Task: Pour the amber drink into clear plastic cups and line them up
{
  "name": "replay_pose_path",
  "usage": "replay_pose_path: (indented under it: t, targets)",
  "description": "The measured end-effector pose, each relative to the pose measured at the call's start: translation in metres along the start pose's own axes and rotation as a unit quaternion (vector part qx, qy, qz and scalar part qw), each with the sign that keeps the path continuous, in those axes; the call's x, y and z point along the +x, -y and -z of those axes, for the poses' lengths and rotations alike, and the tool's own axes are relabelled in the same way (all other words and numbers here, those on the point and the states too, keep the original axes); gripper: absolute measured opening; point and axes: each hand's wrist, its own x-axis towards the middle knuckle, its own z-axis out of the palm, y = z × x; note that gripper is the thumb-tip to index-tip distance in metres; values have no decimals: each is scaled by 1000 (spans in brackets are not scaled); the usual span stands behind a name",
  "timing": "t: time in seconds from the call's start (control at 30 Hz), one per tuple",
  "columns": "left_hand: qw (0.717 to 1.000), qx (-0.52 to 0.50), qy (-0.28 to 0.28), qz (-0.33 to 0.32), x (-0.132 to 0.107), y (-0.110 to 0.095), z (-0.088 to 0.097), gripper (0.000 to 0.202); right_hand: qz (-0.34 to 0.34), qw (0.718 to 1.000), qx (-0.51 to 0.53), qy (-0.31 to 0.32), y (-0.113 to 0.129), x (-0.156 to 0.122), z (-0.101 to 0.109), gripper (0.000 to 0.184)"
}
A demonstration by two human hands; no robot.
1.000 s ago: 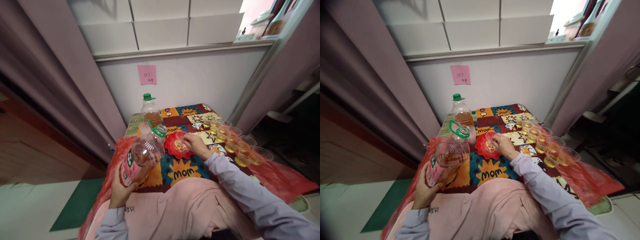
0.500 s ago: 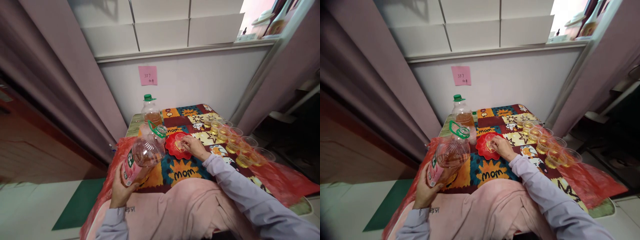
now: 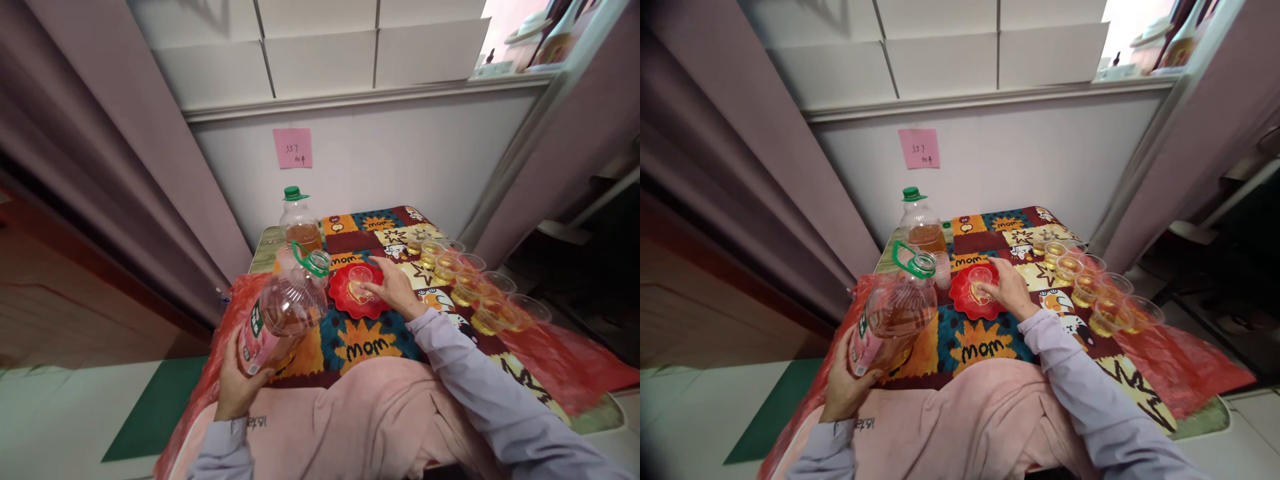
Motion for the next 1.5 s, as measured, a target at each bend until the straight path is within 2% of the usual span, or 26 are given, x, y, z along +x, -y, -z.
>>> replay_pose_path:
  t: [0.1, 0.3, 0.47, 0.6, 0.63, 0.7, 0.8, 0.87, 0.93, 1.03, 1.17, 1.23, 1.3, 1.37, 1.43, 1.5]
  targets:
    - [1000, -2, 0, -7, 0, 1, 0, 113, -40, 999, -4, 15, 2, -1, -14, 78]
    - [1000, -3, 7, -10, -1, 2, 1, 114, -61, 998, -5, 31, 2, -3, -30, 71]
    - [1000, -5, 7, -3, -2, 5, 2, 114, -32, 999, 18, -1, 7, -4, -21, 77]
    - [1000, -7, 6, 1, -2, 5, 2, 117, -20, 992, 117, -50, 41, -2, -2, 86]
    - [1000, -7, 6, 1, -2, 4, 2, 119, -25, 985, 168, -32, 53, -2, 2, 88]
    - [1000, -4, 6, 0, -1, 3, 1, 122, -55, 953, 294, 56, 77, -3, 4, 100]
    - [1000, -3, 6, -11, -1, -1, 0, 125, -124, 852, 459, 217, 105, -10, -8, 133]
    - [1000, -6, 5, -14, -2, -3, 0, 127, -151, 788, 538, 257, 118, -16, -21, 146]
    - [1000, -12, 9, -9, -2, -5, 0, 130, -156, 753, 588, 251, 128, -23, -34, 151]
    - [1000, -6, 17, 9, -4, -9, 1, 131, -149, 733, 625, 224, 139, -30, -48, 155]
    - [1000, 11, 20, 13, -6, -18, 0, 130, -151, 713, 660, 181, 144, -33, -55, 151]
    - [999, -36, 2, 24, -6, -25, -6, 122, -157, 704, 672, 169, 143, -33, -56, 150]
    - [986, -144, -39, 74, -4, -30, -13, 100, -164, 700, 676, 162, 140, -32, -58, 149]
    - [959, -230, -65, 155, 0, -33, -21, 87, -168, 700, 677, 154, 137, -31, -61, 146]
    - [943, -238, -69, 222, 5, -32, -27, 81, -173, 705, 672, 147, 133, -31, -63, 140]
    - [944, -223, -67, 235, 8, -30, -31, 76, -178, 707, 669, 145, 130, -31, -65, 135]
